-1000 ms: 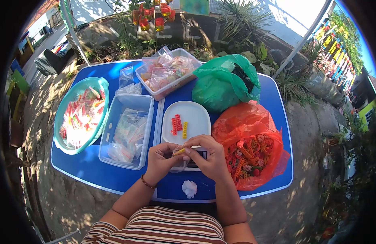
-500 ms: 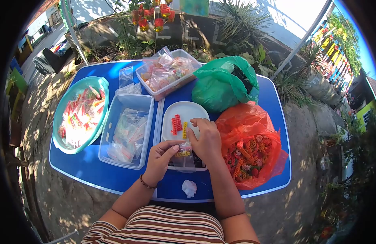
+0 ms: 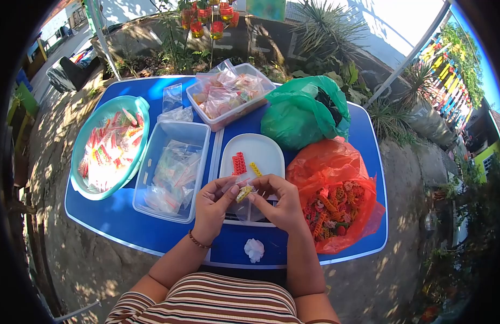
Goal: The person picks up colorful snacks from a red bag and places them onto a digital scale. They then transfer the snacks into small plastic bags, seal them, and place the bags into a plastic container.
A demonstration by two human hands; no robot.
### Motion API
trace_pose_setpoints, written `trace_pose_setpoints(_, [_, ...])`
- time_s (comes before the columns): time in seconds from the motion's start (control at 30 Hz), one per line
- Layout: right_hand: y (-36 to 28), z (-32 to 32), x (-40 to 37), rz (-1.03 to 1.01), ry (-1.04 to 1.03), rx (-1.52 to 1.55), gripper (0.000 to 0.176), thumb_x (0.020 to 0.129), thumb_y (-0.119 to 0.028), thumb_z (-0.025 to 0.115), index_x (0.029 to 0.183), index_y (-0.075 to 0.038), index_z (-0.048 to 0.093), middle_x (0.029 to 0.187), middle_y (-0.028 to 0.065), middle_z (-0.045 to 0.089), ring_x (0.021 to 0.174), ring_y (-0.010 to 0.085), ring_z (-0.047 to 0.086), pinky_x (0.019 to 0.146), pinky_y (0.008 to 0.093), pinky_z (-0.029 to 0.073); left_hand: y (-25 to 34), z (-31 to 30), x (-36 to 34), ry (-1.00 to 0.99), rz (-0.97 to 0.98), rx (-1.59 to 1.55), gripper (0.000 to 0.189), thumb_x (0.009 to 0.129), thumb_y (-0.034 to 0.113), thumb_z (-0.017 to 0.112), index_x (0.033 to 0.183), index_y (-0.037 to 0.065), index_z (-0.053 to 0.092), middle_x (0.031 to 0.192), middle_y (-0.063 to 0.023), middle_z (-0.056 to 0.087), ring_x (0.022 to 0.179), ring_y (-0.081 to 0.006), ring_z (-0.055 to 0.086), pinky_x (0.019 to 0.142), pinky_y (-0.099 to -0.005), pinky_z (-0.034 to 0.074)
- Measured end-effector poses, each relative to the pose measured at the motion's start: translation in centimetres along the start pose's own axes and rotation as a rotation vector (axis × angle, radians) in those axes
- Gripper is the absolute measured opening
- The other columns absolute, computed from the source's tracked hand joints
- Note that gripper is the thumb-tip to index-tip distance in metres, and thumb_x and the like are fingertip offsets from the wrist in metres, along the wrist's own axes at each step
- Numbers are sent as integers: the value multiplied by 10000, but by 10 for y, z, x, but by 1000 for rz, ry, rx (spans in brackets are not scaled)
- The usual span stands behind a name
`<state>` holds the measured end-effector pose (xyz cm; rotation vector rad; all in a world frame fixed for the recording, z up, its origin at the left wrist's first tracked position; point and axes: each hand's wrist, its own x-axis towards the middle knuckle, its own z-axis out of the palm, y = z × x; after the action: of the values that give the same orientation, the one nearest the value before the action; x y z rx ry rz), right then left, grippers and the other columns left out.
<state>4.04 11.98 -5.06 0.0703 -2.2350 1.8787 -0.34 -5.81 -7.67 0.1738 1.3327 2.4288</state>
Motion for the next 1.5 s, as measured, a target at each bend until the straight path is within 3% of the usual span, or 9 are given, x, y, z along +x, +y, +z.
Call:
trace_pose_setpoints(0.17, [2, 10, 0, 16, 41, 191, 127, 931, 29, 698, 1055, 52, 688, 934, 35, 707, 840, 72, 640, 749, 223, 504, -5, -7, 1, -17, 127, 129, 252, 934, 114, 786, 1092, -44, 670, 1007, -116, 746, 894, -122, 717, 813, -256, 595])
trace_pose_setpoints(0.4, [14, 9, -4, 18, 46, 368, 65, 991, 4, 643, 1027, 55, 661, 917, 25, 682, 841, 74, 640, 769, 218, 500, -9, -8, 4, -27, 86, 21, 220, 931, 107, 790, 1065, -32, 683, 958, -72, 730, 836, -81, 682, 772, -221, 563])
trace_pose_setpoints(0.5, [16, 14, -2, -170, 125, 308, 61, 990, 3, 651, 1021, 56, 651, 921, 25, 670, 840, 60, 616, 755, 211, 492, -6, 3, 1, -46, 145, 34, 208, 943, 105, 776, 1069, -37, 691, 949, -65, 726, 836, -73, 672, 773, -218, 555])
trace_pose_setpoints(1.0, [22, 15, -12, -97, 20, 82, 64, 976, 9, 661, 1018, 57, 659, 950, 44, 615, 913, 76, 600, 779, 216, 470, -8, -4, 0, -113, 167, 164, 228, 1016, 161, 691, 1128, -36, 712, 1059, -104, 758, 933, -104, 701, 830, -241, 559])
trace_pose_setpoints(1.1, [19, 21, -8, -212, 141, 171, 69, 969, -28, 676, 961, 39, 688, 900, 53, 628, 735, 66, 592, 647, 218, 468, -7, -4, -1, -109, 207, 214, 225, 1030, 175, 667, 1110, -33, 691, 1089, -143, 760, 968, -147, 729, 841, -266, 580])
trace_pose_setpoints(1.17, [10, 13, 1, -229, 252, -103, 78, 955, -43, 677, 976, 24, 711, 918, 76, 653, 751, 130, 612, 669, 272, 490, -9, -5, 3, -85, 267, 174, 222, 1039, 180, 648, 1115, -28, 666, 1112, -171, 756, 984, -193, 749, 833, -291, 603])
trace_pose_setpoints(1.3, [2, -3, 24, -280, 237, -855, 147, 902, -71, 679, 1012, -3, 749, 983, 112, 689, 861, 286, 623, 783, 397, 518, 1, -8, 5, -109, -63, -166, 214, 1057, 167, 603, 1163, -18, 622, 1126, -192, 748, 968, -263, 765, 786, -334, 637])
trace_pose_setpoints(1.37, [-1, 2, 27, -204, 184, -988, 166, 867, -94, 689, 1002, -24, 754, 1027, 115, 696, 953, 336, 599, 855, 450, 500, 4, -8, 7, -130, -187, -260, 241, 1063, 160, 587, 1223, -19, 609, 1130, -189, 745, 949, -278, 768, 763, -340, 644])
trace_pose_setpoints(1.5, [7, 7, 29, -197, 141, -1051, 141, 858, -80, 717, 982, -15, 728, 1011, 126, 696, 928, 327, 610, 828, 445, 508, 2, -5, 5, -107, -98, -69, 258, 1012, 121, 670, 1213, -38, 646, 1101, -173, 751, 929, -224, 764, 793, -308, 631])
